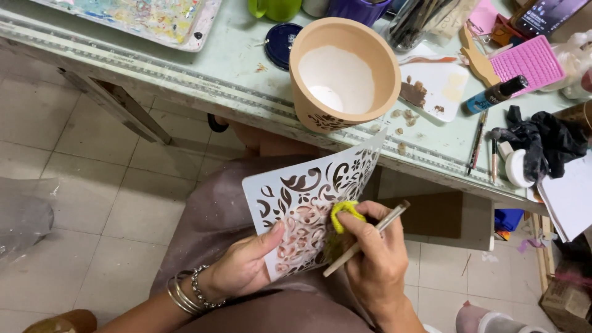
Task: Applying a decorative pattern to a ceramic pot using a stencil and an applicator tool
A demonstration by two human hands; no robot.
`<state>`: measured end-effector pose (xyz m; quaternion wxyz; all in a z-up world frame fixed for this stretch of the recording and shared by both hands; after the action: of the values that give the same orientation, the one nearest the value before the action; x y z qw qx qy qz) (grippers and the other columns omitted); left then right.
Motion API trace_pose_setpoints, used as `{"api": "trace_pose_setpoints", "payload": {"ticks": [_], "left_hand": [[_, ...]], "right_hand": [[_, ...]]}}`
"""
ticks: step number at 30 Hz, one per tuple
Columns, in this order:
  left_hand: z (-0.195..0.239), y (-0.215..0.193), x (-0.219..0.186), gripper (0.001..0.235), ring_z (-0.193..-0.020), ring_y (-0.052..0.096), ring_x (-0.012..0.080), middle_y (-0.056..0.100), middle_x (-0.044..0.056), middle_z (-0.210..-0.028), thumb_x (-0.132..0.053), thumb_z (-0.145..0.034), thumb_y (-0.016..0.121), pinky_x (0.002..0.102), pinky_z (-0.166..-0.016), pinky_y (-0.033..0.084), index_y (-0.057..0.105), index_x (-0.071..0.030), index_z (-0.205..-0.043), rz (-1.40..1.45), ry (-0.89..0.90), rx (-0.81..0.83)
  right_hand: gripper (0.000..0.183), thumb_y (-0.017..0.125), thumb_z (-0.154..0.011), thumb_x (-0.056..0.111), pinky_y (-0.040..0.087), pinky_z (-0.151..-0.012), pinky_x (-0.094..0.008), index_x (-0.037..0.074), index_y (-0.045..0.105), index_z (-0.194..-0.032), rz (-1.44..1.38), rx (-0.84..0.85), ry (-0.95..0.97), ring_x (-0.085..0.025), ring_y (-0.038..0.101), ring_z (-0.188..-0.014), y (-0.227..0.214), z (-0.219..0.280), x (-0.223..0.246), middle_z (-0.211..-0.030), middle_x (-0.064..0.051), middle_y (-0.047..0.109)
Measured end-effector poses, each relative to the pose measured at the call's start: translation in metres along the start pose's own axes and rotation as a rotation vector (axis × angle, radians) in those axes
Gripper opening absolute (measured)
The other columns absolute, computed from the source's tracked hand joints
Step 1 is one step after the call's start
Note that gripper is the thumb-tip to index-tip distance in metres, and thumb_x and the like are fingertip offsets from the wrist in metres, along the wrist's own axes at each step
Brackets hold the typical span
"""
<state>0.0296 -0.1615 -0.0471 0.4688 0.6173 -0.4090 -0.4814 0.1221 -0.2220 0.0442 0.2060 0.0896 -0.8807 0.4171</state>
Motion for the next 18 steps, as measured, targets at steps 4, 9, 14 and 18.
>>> {"api": "trace_pose_setpoints", "payload": {"ticks": [4, 9, 14, 18], "left_hand": [[0.004, -0.015, 0.002, 0.052, -0.125, 0.039, 0.0315, 0.038, 0.022, -0.136, -0.031, -0.096, 0.031, 0.043, -0.108, 0.028, 0.030, 0.005, -0.134, 0.050, -0.046, -0.051], [0.002, -0.008, -0.022, 0.054, -0.126, 0.038, 0.0330, 0.035, 0.024, -0.137, -0.033, -0.096, 0.026, 0.046, -0.108, 0.031, 0.022, 0.003, -0.137, 0.023, -0.027, 0.033], [0.000, -0.005, -0.033, 0.052, -0.128, 0.035, 0.0299, 0.034, 0.019, -0.139, -0.032, -0.098, 0.026, 0.049, -0.107, 0.028, 0.021, -0.002, -0.140, 0.062, 0.015, 0.016], [0.000, -0.002, -0.041, 0.053, -0.128, 0.034, 0.0322, 0.031, 0.020, -0.140, -0.035, -0.098, 0.022, 0.053, -0.105, 0.029, 0.017, -0.004, -0.141, 0.052, 0.034, 0.037]], "right_hand": [[0.017, 0.062, -0.081, 0.004, 0.053, -0.071, -0.031, 0.004, 0.062, -0.098, -0.102, 0.055, -0.010, -0.030, 0.058, -0.085, 0.003, 0.006, 0.000, -0.096, -0.023, 0.051], [0.016, 0.056, -0.083, 0.014, 0.046, -0.087, -0.035, 0.005, 0.058, -0.097, -0.174, -0.072, 0.141, -0.027, 0.055, -0.098, -0.031, 0.011, -0.029, -0.101, -0.019, 0.054], [0.016, 0.059, -0.082, 0.008, 0.048, -0.087, -0.027, 0.004, 0.055, -0.097, -0.421, -0.244, 0.344, -0.021, 0.053, -0.099, -0.054, 0.023, -0.063, -0.103, -0.016, 0.053], [0.013, 0.054, -0.091, 0.016, 0.054, -0.087, -0.027, 0.010, 0.050, -0.101, -0.552, -0.354, 0.377, -0.018, 0.057, -0.098, -0.065, 0.029, -0.078, -0.108, -0.008, 0.055]]}}
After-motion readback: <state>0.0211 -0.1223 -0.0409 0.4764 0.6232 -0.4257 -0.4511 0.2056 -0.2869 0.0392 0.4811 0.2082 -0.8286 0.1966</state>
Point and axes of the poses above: each hand's wrist, its own z-axis away from the middle knuckle, its own y-axis out of the palm, x = y × z, the point moved 7 cm from there along -z, towards the middle knuckle
